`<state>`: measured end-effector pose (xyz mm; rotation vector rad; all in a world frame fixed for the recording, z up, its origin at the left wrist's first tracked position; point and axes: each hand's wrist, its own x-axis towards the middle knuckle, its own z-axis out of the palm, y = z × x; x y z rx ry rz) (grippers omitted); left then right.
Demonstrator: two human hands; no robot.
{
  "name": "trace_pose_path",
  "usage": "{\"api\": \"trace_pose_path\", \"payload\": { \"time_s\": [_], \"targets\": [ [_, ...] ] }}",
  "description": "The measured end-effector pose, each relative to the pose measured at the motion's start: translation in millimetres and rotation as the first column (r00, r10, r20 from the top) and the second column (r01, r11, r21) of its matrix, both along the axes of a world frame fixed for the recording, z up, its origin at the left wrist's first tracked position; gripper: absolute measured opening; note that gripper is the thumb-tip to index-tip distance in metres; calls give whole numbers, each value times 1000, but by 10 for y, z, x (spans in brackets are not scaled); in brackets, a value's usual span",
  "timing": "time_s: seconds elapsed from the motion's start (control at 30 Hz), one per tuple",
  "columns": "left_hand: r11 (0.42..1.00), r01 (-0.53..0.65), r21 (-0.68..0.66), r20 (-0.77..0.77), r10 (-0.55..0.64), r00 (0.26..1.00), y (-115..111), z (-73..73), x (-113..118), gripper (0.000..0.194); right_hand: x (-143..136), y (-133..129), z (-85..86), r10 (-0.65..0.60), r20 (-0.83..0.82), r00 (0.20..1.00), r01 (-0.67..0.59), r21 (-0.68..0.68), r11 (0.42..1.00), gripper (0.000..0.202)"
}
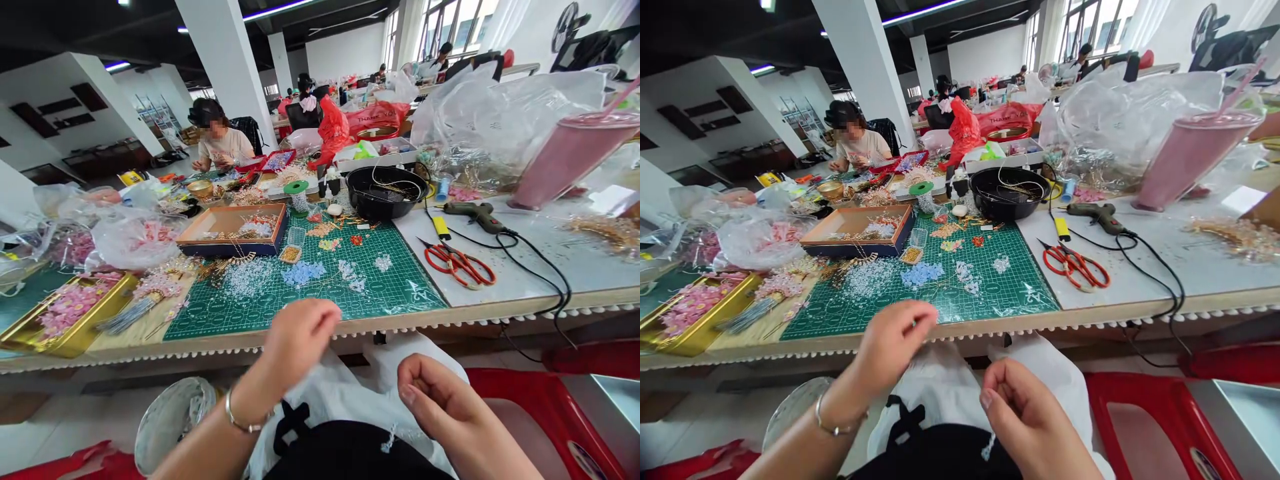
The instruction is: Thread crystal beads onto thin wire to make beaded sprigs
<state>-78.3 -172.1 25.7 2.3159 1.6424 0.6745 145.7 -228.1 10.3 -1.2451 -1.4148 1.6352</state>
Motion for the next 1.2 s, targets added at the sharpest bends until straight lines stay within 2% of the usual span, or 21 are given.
{"api": "trace_pose_path", "payload": {
  "time_s": [0.03,0.07,0.2,0.33,0.5,0.57,0.7,0.77,0.83,0.9,0.93,0.97,1.03,1.1,1.2],
  "targets": [
    [985,-170,24,-65,171,983,108,-66,-124,24,6,-4,-10,19,17,1000,-20,9,1000,22],
    [970,-241,35,-94,243,965,217,-137,-245,24,8,-7,-18,32,34,999,-33,14,999,20],
    [936,-350,42,-161,352,922,547,-422,-554,19,-26,-4,-13,37,83,996,-39,27,999,17],
    [924,-380,36,-172,381,909,655,-579,-557,20,-82,-15,34,69,116,991,-73,23,997,15],
    [929,-371,-1,-112,369,923,669,-567,-523,18,-98,-44,81,10,127,992,-12,9,1000,14],
    [928,-371,-25,-63,369,927,660,-535,-570,14,-92,-51,82,27,129,991,-28,4,1000,13],
    [917,-385,-107,86,395,915,579,-412,-704,11,-88,-63,49,11,122,992,-14,22,1000,13],
    [913,-370,-171,192,399,897,484,-311,-694,12,-95,-63,37,-25,121,992,19,45,999,14],
    [922,-304,-242,302,369,879,342,-197,-570,18,-108,-52,50,-42,135,990,30,92,995,14],
    [923,-148,-354,465,312,829,164,-90,-337,20,-125,-34,93,-79,170,982,47,189,981,15],
    [889,25,-456,649,313,694,70,-44,-199,20,-134,-23,122,-103,192,976,52,254,966,15],
    [825,210,-524,765,347,543,-20,-4,-59,21,-143,-14,151,-126,211,969,51,327,944,14],
    [706,462,-537,843,432,320,-172,54,184,21,-157,-2,204,-188,240,953,54,475,878,14],
    [644,571,-510,848,486,210,-267,88,344,20,-165,-4,237,-244,251,937,54,583,811,14],
    [620,607,-497,842,514,164,-315,119,438,18,-160,-28,256,-294,244,924,63,662,747,15]
  ]
}}
